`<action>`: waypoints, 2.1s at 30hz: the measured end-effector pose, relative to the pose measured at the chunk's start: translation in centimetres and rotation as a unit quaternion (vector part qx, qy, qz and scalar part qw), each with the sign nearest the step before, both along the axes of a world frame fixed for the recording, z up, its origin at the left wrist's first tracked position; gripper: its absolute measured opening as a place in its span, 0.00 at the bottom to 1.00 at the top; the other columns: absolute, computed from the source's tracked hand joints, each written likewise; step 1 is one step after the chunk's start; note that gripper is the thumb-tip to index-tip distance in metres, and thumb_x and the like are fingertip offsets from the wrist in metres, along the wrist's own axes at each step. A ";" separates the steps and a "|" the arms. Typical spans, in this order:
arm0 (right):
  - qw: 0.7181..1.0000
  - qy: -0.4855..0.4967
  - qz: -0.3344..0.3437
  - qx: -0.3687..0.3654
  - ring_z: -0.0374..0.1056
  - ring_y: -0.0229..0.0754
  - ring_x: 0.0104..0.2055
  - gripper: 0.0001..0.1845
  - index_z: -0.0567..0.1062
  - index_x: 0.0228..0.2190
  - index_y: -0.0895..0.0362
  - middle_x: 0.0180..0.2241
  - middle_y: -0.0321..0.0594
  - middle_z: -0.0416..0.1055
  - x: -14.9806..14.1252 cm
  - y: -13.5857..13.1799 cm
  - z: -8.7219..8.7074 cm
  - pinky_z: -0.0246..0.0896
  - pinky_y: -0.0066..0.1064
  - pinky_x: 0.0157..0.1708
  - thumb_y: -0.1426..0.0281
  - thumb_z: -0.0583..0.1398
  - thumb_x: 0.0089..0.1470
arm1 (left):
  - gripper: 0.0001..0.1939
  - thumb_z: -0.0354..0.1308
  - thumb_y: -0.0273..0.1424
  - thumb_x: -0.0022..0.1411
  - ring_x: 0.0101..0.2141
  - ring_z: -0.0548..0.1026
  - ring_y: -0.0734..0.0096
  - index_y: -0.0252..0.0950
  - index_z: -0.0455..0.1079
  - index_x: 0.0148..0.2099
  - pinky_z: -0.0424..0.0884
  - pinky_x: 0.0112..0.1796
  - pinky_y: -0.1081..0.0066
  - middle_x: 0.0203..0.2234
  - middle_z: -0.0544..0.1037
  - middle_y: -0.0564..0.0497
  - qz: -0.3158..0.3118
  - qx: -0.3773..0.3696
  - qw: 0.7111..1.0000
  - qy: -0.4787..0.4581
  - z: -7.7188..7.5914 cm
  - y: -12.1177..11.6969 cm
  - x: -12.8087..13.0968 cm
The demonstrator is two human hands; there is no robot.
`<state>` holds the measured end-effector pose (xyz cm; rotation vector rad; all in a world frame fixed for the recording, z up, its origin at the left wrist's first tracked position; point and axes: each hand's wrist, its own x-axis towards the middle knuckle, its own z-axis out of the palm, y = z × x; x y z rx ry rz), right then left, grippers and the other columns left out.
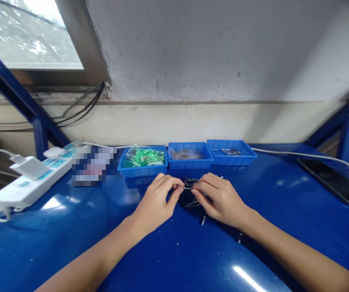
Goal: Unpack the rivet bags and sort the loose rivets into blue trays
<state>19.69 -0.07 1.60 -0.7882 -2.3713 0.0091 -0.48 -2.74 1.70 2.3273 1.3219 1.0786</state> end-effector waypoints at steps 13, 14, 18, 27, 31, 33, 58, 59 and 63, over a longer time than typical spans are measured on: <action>0.999 0.026 0.017 0.041 0.62 0.38 0.29 0.05 0.71 0.34 0.59 0.28 0.41 0.70 -0.2 0.0 0.0 0.56 0.30 0.28 0.72 0.54 0.58 | 0.08 0.46 0.31 0.67 0.33 0.70 0.70 0.38 0.66 0.39 0.66 0.36 0.69 0.30 0.73 0.52 0.003 -0.047 0.999 0.001 -0.2 -0.1 0.0; 0.999 0.030 0.015 0.040 0.62 0.38 0.28 0.06 0.71 0.33 0.60 0.27 0.41 0.69 -0.1 0.1 0.0 0.56 0.29 0.27 0.72 0.54 0.59 | 0.07 0.47 0.31 0.66 0.33 0.71 0.70 0.38 0.66 0.40 0.67 0.37 0.70 0.32 0.73 0.52 0.004 -0.048 0.999 -0.009 -0.3 -0.2 0.0; 0.998 0.041 0.008 0.035 0.60 0.37 0.27 0.07 0.71 0.32 0.60 0.26 0.40 0.68 0.1 0.3 -0.3 0.54 0.29 0.27 0.70 0.54 0.59 | 0.06 0.46 0.30 0.66 0.33 0.70 0.70 0.37 0.64 0.37 0.66 0.37 0.70 0.31 0.71 0.52 0.012 -0.048 0.999 -0.013 -0.2 -0.1 0.1; 0.998 0.056 0.004 0.036 0.60 0.36 0.26 0.10 0.71 0.30 0.60 0.24 0.40 0.68 0.0 0.3 -0.1 0.55 0.28 0.27 0.70 0.53 0.59 | 0.06 0.47 0.31 0.67 0.33 0.69 0.71 0.37 0.62 0.38 0.64 0.36 0.70 0.31 0.70 0.53 -0.011 -0.056 0.998 -0.012 -0.2 -0.4 0.3; 0.997 0.052 0.015 0.045 0.61 0.37 0.26 0.08 0.71 0.34 0.60 0.26 0.40 0.69 -0.2 0.0 0.0 0.55 0.28 0.27 0.68 0.55 0.59 | 0.10 0.43 0.29 0.68 0.32 0.68 0.71 0.36 0.61 0.34 0.63 0.35 0.70 0.28 0.69 0.53 -0.007 -0.041 0.999 0.001 -0.3 -0.3 0.2; 0.997 0.041 0.014 0.060 0.61 0.37 0.26 0.08 0.71 0.35 0.59 0.26 0.40 0.69 -0.3 -0.1 0.1 0.54 0.28 0.26 0.69 0.55 0.59 | 0.11 0.42 0.29 0.68 0.31 0.68 0.71 0.36 0.61 0.33 0.64 0.35 0.70 0.28 0.69 0.53 -0.009 -0.043 0.999 -0.002 -0.3 -0.1 0.2; 1.000 -0.028 -0.006 -0.004 0.65 0.39 0.31 0.13 0.70 0.41 0.59 0.30 0.41 0.70 0.0 0.5 -0.1 0.57 0.29 0.28 0.64 0.55 0.58 | 0.05 0.45 0.28 0.67 0.37 0.66 0.65 0.37 0.59 0.37 0.65 0.39 0.64 0.33 0.69 0.50 -0.002 -0.057 0.994 0.093 -0.8 1.2 0.2; 1.000 -0.027 -0.005 0.012 0.64 0.38 0.30 0.11 0.71 0.39 0.59 0.29 0.40 0.70 0.0 0.5 -0.2 0.55 0.28 0.28 0.65 0.54 0.58 | 0.05 0.44 0.28 0.67 0.36 0.67 0.65 0.38 0.59 0.37 0.65 0.38 0.65 0.33 0.68 0.50 -0.009 -0.068 0.994 0.087 -0.8 1.1 0.2; 0.998 -0.037 -0.003 0.046 0.60 0.37 0.27 0.09 0.71 0.32 0.58 0.25 0.38 0.67 0.2 0.7 -0.3 0.52 0.28 0.26 0.69 0.53 0.60 | 0.05 0.43 0.28 0.67 0.36 0.67 0.66 0.38 0.59 0.38 0.66 0.36 0.65 0.33 0.68 0.50 -0.022 -0.078 0.993 0.082 -0.8 0.8 0.3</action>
